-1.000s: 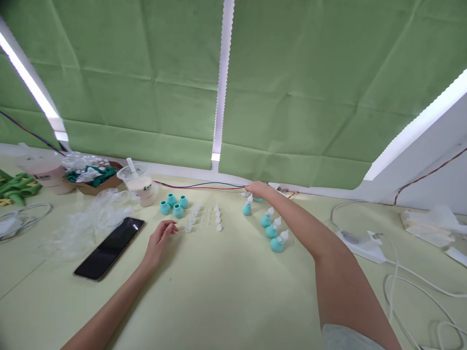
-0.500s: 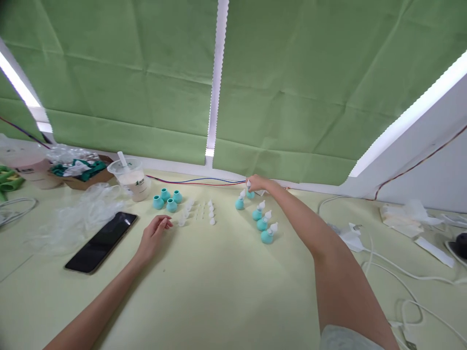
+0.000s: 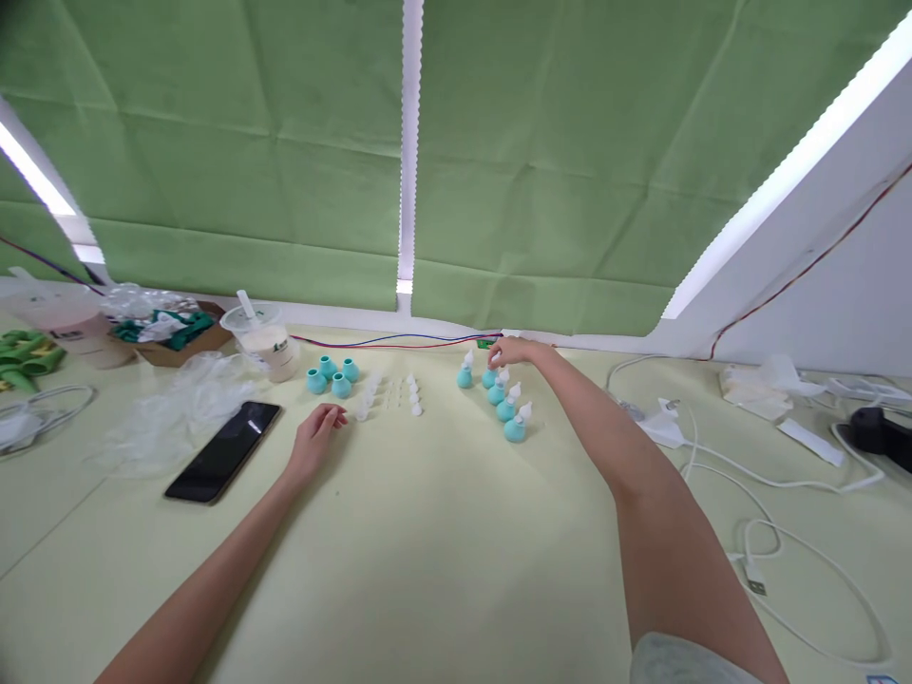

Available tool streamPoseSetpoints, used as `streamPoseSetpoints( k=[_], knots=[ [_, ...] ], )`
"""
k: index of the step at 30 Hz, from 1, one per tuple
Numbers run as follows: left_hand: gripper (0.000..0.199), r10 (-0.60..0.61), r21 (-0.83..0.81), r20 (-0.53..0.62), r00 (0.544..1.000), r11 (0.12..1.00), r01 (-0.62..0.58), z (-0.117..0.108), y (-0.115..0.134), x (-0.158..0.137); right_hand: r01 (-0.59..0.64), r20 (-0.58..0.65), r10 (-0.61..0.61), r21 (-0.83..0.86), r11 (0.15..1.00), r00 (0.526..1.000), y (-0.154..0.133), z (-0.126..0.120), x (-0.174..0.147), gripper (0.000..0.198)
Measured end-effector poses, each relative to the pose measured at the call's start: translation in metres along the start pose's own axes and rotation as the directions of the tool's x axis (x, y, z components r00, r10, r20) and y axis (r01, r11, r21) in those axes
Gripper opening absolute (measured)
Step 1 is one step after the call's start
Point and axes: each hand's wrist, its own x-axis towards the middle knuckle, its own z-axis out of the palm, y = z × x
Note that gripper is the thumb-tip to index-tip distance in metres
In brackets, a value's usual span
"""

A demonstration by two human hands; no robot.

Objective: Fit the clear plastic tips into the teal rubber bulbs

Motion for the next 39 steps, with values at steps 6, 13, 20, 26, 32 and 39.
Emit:
streamPoseSetpoints(
  k=[6, 13, 20, 26, 32, 39],
  knots=[
    [0.034, 0.005, -0.009, 0.009, 1.000, 1.000, -0.005, 0.000, -0.002, 0.000, -0.051, 0.033, 0.049, 0.075, 0.996, 0.998, -0.017, -0.014, -0.009, 0.047],
    [0.034, 0.029, -0.043, -0.012, 1.000, 0.999, -0.029, 0.002, -0.004, 0.000, 0.025, -0.470, 0.016, 0.081, 0.996, 0.882, -0.082, -0.021, -0.016, 0.032],
    [0.033, 0.052, -0.015, -0.038, 0.998, 0.998, -0.053, 0.001, -0.002, -0.001, 0.130, -0.699, 0.190, 0.378, 0.917, 0.689, -0.201, 0.076, -0.037, 0.027],
    [0.030, 0.092, 0.014, -0.049, 0.995, 0.996, -0.091, 0.000, -0.004, -0.003, 0.100, -0.723, 0.166, 0.309, 0.946, 0.671, -0.238, 0.168, -0.066, 0.028],
    [0.026, 0.145, 0.068, -0.025, 0.989, 0.987, -0.143, 0.002, -0.004, -0.007, -0.028, -0.768, 0.225, 0.261, 0.965, 0.600, -0.239, 0.185, -0.071, 0.028],
    [0.026, 0.170, 0.134, -0.006, 0.985, 0.977, -0.167, 0.000, 0.002, -0.013, -0.142, -0.659, 0.450, 0.467, 0.873, 0.603, -0.201, 0.182, -0.064, 0.031]
  ],
)
